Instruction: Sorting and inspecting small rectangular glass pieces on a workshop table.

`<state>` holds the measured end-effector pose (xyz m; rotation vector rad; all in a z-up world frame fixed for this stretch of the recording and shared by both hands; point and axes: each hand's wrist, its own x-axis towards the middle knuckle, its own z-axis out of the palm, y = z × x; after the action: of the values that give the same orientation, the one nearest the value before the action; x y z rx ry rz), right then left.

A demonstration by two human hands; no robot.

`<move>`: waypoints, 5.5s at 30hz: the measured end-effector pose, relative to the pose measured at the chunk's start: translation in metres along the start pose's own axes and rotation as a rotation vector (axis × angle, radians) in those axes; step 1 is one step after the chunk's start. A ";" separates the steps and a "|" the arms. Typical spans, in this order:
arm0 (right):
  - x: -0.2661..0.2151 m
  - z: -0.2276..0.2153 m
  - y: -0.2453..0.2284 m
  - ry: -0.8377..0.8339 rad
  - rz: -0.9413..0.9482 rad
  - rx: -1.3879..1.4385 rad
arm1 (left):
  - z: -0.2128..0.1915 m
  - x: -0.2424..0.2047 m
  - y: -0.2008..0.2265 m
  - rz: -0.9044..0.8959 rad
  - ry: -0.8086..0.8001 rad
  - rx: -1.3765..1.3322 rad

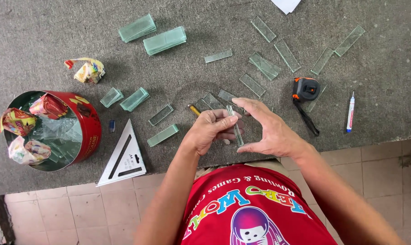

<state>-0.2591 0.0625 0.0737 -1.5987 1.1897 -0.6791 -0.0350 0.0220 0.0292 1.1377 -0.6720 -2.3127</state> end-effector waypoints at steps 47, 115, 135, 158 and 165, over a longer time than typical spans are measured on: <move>-0.034 0.064 0.040 0.110 0.195 -0.199 | -0.177 -0.086 -0.024 0.461 0.630 1.781; 0.054 0.108 0.090 0.271 0.097 -0.489 | -0.158 -0.119 -0.031 0.717 0.843 1.497; 0.064 0.116 0.130 0.205 0.384 -0.645 | -0.080 0.035 -0.038 0.281 0.700 1.072; 0.088 0.132 0.090 0.061 0.519 -0.554 | -0.109 0.081 -0.029 0.115 0.612 1.596; 0.094 0.109 0.081 0.095 0.603 -0.276 | -0.112 0.050 0.011 0.176 0.415 1.458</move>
<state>-0.1620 0.0142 -0.0505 -1.3219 1.7893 -0.2043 0.0315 -0.0408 -0.0526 1.8570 -2.2556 -1.0958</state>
